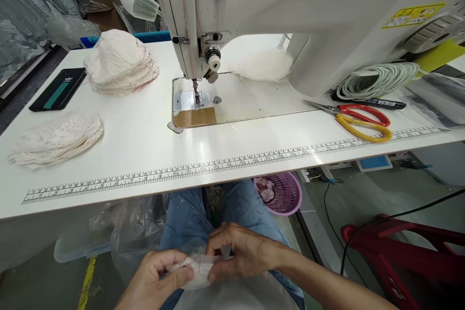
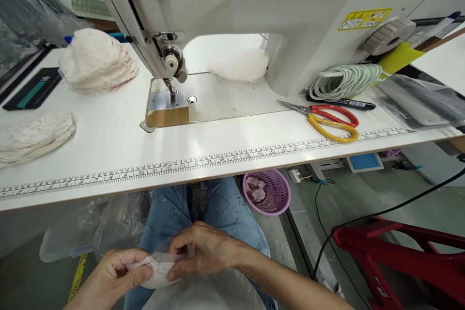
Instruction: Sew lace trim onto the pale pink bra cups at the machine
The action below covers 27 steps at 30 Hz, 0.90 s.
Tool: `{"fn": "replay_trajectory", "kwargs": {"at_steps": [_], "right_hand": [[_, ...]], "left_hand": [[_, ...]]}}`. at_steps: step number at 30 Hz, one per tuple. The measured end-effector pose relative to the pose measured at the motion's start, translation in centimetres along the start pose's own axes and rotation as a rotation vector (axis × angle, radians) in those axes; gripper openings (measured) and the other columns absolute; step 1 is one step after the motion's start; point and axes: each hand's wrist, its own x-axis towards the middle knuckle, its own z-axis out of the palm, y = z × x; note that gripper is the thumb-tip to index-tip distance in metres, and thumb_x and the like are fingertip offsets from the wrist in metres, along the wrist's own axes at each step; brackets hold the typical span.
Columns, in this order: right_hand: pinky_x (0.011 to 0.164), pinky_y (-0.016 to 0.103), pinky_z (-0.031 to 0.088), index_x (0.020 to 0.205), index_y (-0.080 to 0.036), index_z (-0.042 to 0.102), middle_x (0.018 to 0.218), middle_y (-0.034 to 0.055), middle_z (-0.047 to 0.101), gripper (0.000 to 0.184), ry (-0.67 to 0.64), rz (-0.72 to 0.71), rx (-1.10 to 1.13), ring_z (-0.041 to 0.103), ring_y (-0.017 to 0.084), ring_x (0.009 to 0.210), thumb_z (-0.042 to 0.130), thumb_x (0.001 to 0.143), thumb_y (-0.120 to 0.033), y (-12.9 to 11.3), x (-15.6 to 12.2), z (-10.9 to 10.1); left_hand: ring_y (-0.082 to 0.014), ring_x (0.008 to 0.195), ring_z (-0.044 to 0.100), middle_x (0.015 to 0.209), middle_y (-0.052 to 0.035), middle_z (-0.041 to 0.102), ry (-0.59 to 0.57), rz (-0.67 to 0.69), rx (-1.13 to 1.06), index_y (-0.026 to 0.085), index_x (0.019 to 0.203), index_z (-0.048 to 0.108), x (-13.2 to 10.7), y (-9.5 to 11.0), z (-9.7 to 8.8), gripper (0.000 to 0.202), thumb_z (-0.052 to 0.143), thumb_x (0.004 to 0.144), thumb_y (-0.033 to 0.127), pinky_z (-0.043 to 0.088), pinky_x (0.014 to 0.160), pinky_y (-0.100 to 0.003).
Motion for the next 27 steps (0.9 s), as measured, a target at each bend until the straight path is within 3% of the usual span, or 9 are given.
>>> {"fn": "replay_trajectory", "kwargs": {"at_steps": [5, 9, 20, 27], "right_hand": [[0.07, 0.025, 0.035, 0.071, -0.017, 0.058, 0.066, -0.0052, 0.052, 0.031, 0.043, -0.009, -0.159, 0.051, 0.011, 0.066, 0.068, 0.075, -0.046, -0.8, 0.04, 0.22], [0.061, 0.022, 0.034, 0.069, -0.016, 0.056, 0.063, -0.0061, 0.048, 0.033, 0.049, -0.029, -0.101, 0.048, 0.009, 0.06, 0.069, 0.074, -0.046, -0.64, 0.08, 0.28], [0.056, 0.019, 0.036, 0.075, -0.013, 0.065, 0.071, -0.0015, 0.053, 0.037, 0.045, -0.088, 0.058, 0.05, 0.009, 0.064, 0.067, 0.075, -0.05, -0.58, -0.32, 0.0], [0.063, 0.02, 0.034, 0.073, -0.015, 0.06, 0.066, -0.0059, 0.049, 0.025, 0.118, -0.039, -0.125, 0.048, 0.009, 0.064, 0.071, 0.075, -0.037, -0.25, 0.21, 0.55]], "left_hand": [[-0.0118, 0.056, 0.048, 0.057, -0.0006, 0.063, 0.059, 0.0, -0.019, 0.015, 0.068, 0.074, -0.37, 0.15, 0.01, 0.039, 0.072, 0.066, 0.054, 0.038, 0.055, -0.018], [-0.0127, 0.059, 0.054, 0.062, -0.0025, 0.069, 0.081, -0.013, -0.051, 0.015, 0.069, 0.074, -0.39, -0.18, -0.2, 0.041, 0.074, 0.063, 0.056, 0.041, 0.059, -0.017], [-0.0109, 0.053, 0.051, 0.054, -0.002, 0.065, 0.14, -0.019, -0.072, 0.015, 0.062, 0.074, -0.19, -0.22, -0.12, 0.043, 0.076, 0.057, 0.059, 0.038, 0.054, -0.016], [-0.0117, 0.055, 0.043, 0.053, 0.0001, 0.057, 0.206, 0.049, 0.067, 0.015, 0.06, 0.069, -0.02, -0.13, 0.56, 0.044, 0.069, 0.064, 0.06, 0.036, 0.052, -0.017]]}}
